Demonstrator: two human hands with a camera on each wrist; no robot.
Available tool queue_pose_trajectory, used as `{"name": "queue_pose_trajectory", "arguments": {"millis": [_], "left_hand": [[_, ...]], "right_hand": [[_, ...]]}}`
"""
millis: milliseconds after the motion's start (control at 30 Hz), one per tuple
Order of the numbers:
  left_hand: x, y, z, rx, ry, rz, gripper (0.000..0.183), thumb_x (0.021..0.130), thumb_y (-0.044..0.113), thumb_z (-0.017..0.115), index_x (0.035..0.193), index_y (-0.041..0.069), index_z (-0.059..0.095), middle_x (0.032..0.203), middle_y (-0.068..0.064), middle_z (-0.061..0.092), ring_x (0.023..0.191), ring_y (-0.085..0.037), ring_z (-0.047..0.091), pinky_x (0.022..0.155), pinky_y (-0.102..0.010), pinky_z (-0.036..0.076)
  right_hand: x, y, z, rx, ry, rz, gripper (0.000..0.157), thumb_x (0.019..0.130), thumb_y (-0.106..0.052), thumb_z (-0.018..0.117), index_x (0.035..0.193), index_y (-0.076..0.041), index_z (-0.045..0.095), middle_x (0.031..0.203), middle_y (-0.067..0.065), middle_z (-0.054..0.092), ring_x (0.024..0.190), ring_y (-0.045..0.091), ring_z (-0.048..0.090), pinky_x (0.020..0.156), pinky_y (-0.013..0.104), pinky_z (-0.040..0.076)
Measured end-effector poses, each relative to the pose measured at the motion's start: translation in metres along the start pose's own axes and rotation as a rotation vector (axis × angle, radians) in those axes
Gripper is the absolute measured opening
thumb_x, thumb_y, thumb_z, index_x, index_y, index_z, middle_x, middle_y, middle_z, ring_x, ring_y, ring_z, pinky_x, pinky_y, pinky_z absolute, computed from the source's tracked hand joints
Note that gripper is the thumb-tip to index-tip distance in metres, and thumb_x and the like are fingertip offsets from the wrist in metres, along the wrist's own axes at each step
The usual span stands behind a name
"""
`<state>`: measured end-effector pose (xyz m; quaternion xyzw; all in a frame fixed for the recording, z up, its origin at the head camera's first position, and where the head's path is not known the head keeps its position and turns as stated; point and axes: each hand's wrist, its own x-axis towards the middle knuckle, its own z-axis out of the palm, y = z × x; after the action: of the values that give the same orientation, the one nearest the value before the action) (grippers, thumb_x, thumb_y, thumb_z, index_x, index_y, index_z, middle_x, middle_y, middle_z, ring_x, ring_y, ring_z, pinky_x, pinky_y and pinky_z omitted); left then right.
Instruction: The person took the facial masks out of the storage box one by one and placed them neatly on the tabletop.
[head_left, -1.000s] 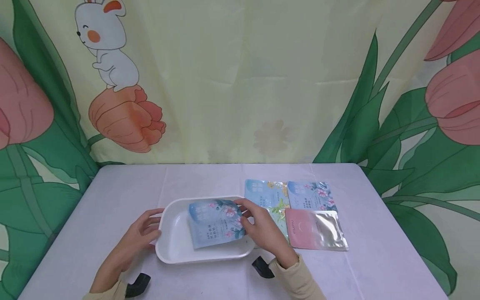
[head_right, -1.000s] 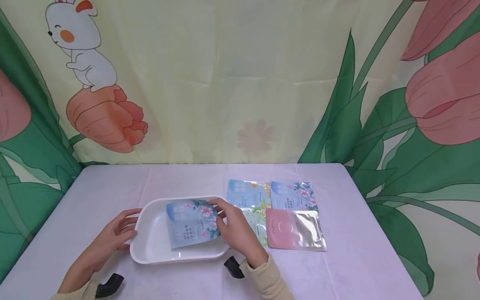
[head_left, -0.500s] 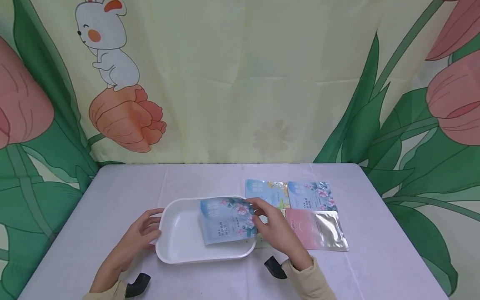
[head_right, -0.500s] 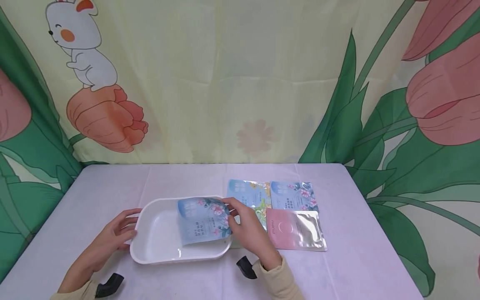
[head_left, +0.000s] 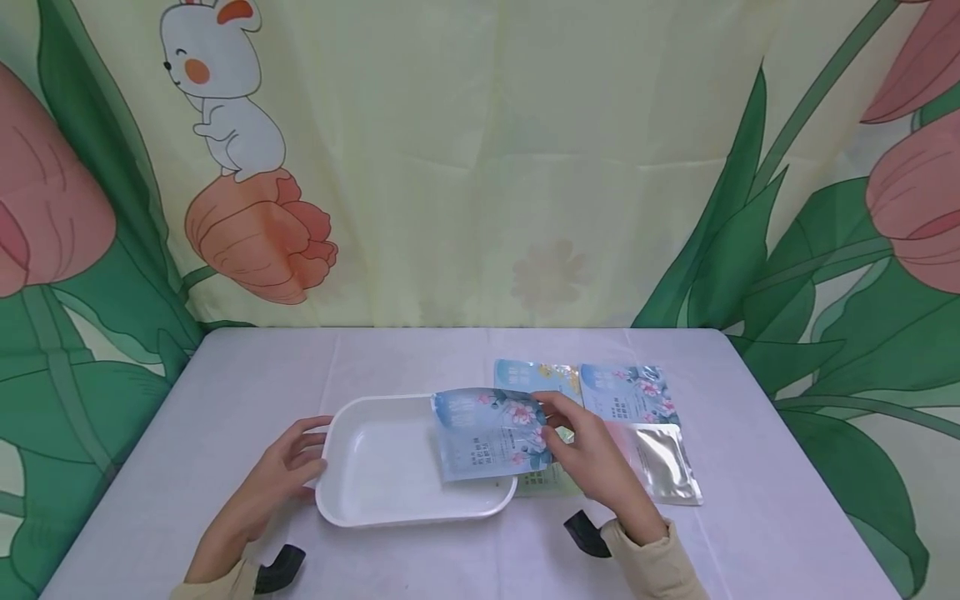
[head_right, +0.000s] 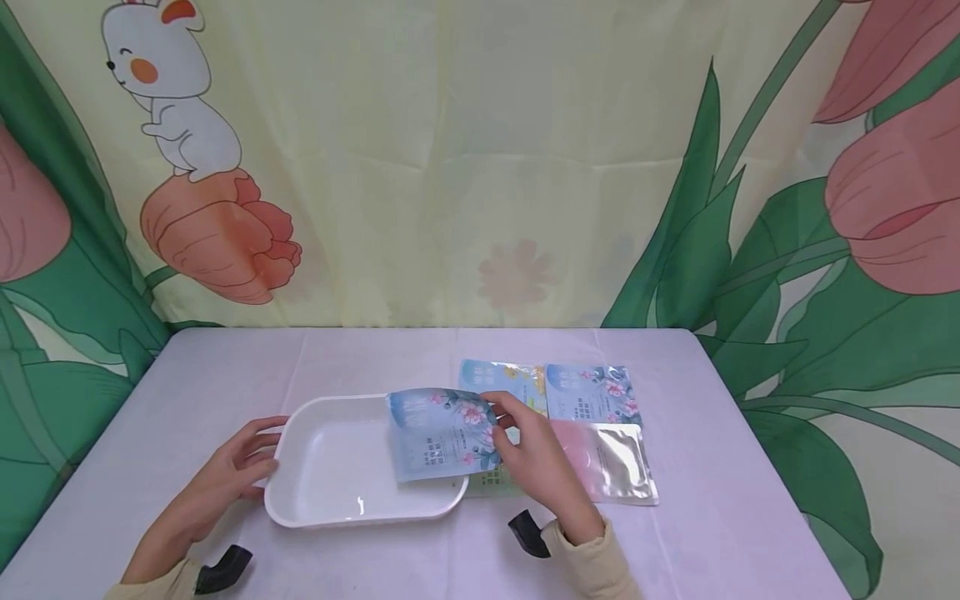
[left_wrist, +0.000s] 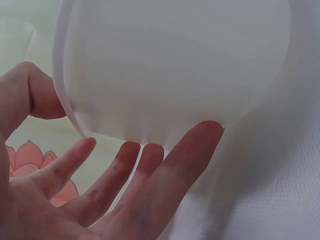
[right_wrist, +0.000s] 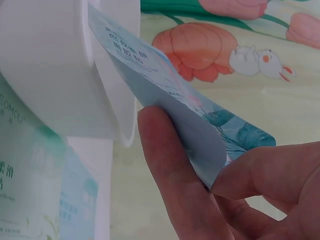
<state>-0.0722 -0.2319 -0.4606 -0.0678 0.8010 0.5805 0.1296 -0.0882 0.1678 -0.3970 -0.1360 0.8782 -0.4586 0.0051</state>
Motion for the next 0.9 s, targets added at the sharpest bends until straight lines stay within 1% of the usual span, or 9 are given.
{"name": "queue_pose_trajectory", "arguments": {"millis": [67,167,333,467,633,900], "left_hand": [[0.0,0.001,0.0,-0.003,0.002,0.004,0.066,0.093,0.015,0.064,0.151,0.017,0.032,0.149,-0.026,0.043,0.127,-0.041,0.053,0.076,-0.045,0.061],[0.0,0.001,0.0,-0.01,0.001,0.007,0.066,0.093,0.014,0.065,0.15,0.017,0.033,0.148,-0.025,0.043,0.127,-0.041,0.054,0.075,-0.045,0.061],[-0.001,0.002,0.001,-0.01,0.007,0.012,0.066,0.093,0.014,0.065,0.15,0.017,0.033,0.148,-0.025,0.044,0.127,-0.041,0.054,0.075,-0.045,0.061],[-0.001,0.002,0.001,-0.01,0.012,0.009,0.066,0.092,0.013,0.065,0.15,0.017,0.033,0.148,-0.025,0.044,0.126,-0.04,0.055,0.075,-0.044,0.061],[-0.001,0.003,0.003,-0.009,0.017,0.001,0.066,0.092,0.012,0.064,0.149,0.017,0.034,0.147,-0.025,0.045,0.126,-0.04,0.055,0.075,-0.044,0.061],[-0.001,0.003,0.002,-0.011,0.021,0.01,0.064,0.091,0.01,0.063,0.149,0.016,0.034,0.146,-0.025,0.046,0.126,-0.039,0.055,0.074,-0.042,0.061]], "right_hand": [[-0.001,0.002,-0.003,-0.025,0.011,-0.017,0.043,0.092,0.005,0.059,0.134,-0.006,0.057,0.124,0.012,0.063,0.105,0.024,0.062,0.082,0.034,0.056],[-0.002,0.005,-0.008,-0.059,0.032,-0.039,0.042,0.092,0.005,0.06,0.133,-0.005,0.058,0.121,0.013,0.064,0.103,0.022,0.063,0.081,0.032,0.054],[-0.005,0.007,-0.016,-0.072,0.057,-0.078,0.042,0.09,0.009,0.059,0.13,-0.002,0.059,0.116,0.013,0.066,0.098,0.021,0.062,0.08,0.03,0.055],[-0.008,0.009,-0.022,-0.082,0.068,-0.109,0.042,0.088,0.012,0.059,0.129,0.002,0.059,0.111,0.013,0.067,0.095,0.022,0.063,0.081,0.033,0.056],[-0.012,0.009,-0.03,-0.086,0.061,-0.093,0.042,0.089,0.012,0.059,0.129,0.003,0.057,0.109,0.012,0.067,0.094,0.021,0.064,0.078,0.029,0.056],[-0.015,0.01,-0.041,-0.037,0.055,-0.071,0.042,0.089,0.013,0.057,0.131,0.005,0.055,0.11,0.014,0.066,0.096,0.026,0.064,0.072,0.024,0.057]]}}
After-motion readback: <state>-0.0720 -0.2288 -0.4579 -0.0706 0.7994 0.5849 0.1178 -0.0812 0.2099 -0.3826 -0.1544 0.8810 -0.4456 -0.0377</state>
